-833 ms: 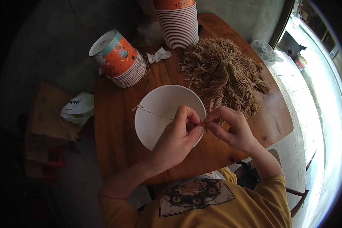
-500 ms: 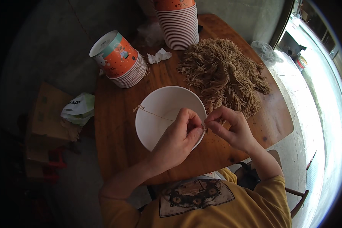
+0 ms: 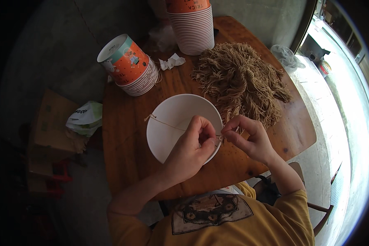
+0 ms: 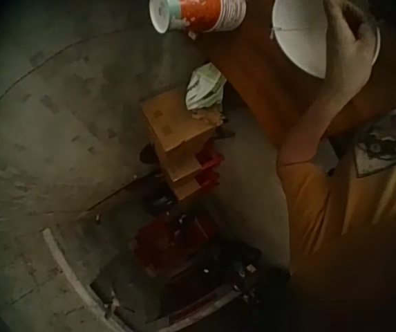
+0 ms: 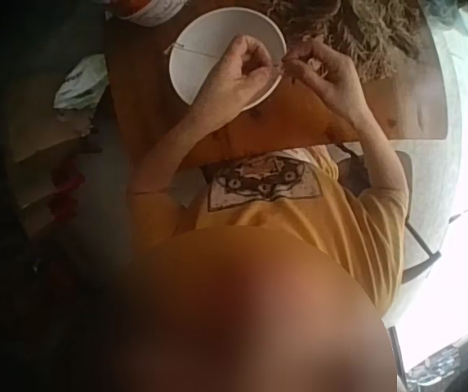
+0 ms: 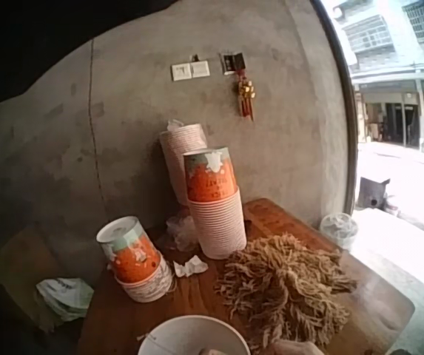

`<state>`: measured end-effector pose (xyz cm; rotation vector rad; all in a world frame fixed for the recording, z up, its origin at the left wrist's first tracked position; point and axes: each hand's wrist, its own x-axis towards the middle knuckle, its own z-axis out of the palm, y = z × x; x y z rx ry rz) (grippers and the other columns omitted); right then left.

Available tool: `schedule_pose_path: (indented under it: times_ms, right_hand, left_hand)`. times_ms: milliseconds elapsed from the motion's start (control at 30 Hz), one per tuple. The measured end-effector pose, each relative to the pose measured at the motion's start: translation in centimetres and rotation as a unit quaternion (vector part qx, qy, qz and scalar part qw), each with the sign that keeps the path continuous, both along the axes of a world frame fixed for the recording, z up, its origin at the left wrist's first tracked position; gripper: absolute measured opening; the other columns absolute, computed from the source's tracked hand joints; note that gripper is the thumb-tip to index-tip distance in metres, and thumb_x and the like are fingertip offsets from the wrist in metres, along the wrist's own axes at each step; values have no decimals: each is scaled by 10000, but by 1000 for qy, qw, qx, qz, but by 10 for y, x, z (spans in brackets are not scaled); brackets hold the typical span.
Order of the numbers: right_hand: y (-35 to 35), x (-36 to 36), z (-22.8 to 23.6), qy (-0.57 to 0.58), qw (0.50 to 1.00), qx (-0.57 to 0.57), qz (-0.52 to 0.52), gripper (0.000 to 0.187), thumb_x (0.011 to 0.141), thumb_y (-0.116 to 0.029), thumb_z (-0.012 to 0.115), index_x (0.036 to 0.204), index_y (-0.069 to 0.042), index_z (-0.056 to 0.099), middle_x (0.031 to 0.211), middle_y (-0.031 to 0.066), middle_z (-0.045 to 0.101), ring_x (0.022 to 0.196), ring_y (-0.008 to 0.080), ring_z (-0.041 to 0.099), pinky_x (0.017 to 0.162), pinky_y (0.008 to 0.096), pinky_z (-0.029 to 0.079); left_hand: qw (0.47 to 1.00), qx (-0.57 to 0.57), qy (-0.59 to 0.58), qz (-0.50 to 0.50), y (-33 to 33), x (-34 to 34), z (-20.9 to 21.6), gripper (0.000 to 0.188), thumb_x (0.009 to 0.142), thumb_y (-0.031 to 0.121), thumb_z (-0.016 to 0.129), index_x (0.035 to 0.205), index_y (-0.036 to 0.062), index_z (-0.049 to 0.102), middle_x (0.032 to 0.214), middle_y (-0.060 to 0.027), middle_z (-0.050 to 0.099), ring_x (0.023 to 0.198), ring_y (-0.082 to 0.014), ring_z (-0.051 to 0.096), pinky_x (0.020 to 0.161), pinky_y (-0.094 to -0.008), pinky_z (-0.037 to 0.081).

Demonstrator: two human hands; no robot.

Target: Preparing paper buckets by threading strings and adding straw packaging material.

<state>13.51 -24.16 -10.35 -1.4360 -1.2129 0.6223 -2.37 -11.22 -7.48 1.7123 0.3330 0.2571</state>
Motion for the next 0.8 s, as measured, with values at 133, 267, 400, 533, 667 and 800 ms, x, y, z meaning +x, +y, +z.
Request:
schedule_pose_path:
  times_ms: [133, 267, 400, 533, 667, 800]
  right_hand:
    - [0, 2, -4, 23, 1000, 0, 12, 127, 866, -102, 641, 962, -19, 634, 916, 73, 643, 855, 186, 638, 772, 299, 492]
    - [0, 4, 1, -7, 999, 30, 24, 172, 835, -112, 677, 983, -36, 636, 936, 65, 625, 853, 192, 614, 740, 304, 491]
    - [4, 3, 4, -165, 984, 61, 28, 226, 783, -133, 731, 980, -68, 641, 897, 54, 590, 823, 210, 552, 680, 315, 476]
    - [4, 1, 6, -188, 980, 57, 10, 214, 752, -135, 755, 924, -81, 639, 839, 45, 556, 789, 224, 525, 669, 325, 464]
    - [4, 0, 6, -189, 980, 56, 3, 188, 741, -110, 749, 879, -78, 625, 821, 44, 541, 779, 230, 516, 663, 329, 458]
    - [6, -1, 6, -218, 973, 78, -5, 165, 714, -68, 728, 829, -72, 609, 848, 63, 539, 788, 230, 522, 657, 324, 453]
  left_hand:
    - [1000, -11, 2, 1, 1, 1, -2, 151, 911, -7, 510, 1023, 39, 420, 984, -26, 500, 931, -76, 504, 867, -253, 417]
    - [1000, -21, -7, -1, 2, 1, -3, 160, 909, -11, 512, 1024, 40, 413, 988, -29, 495, 931, -76, 503, 861, -254, 421]
    - [1000, -10, -6, 7, -1, 2, -1, 167, 909, -9, 517, 1026, 41, 409, 981, -30, 499, 923, -79, 510, 856, -259, 426]
    - [999, 48, -2, 21, -5, 1, 4, 174, 907, 4, 537, 1024, 40, 413, 954, -28, 508, 895, -85, 523, 849, -261, 433]
    - [995, 90, -10, 37, -7, 1, 5, 172, 904, 5, 547, 1019, 37, 423, 937, -30, 511, 877, -89, 527, 822, -264, 444]
    - [993, 111, -11, 35, -7, 0, 2, 165, 903, 5, 548, 1010, 34, 426, 931, -30, 507, 869, -92, 525, 808, -265, 448]
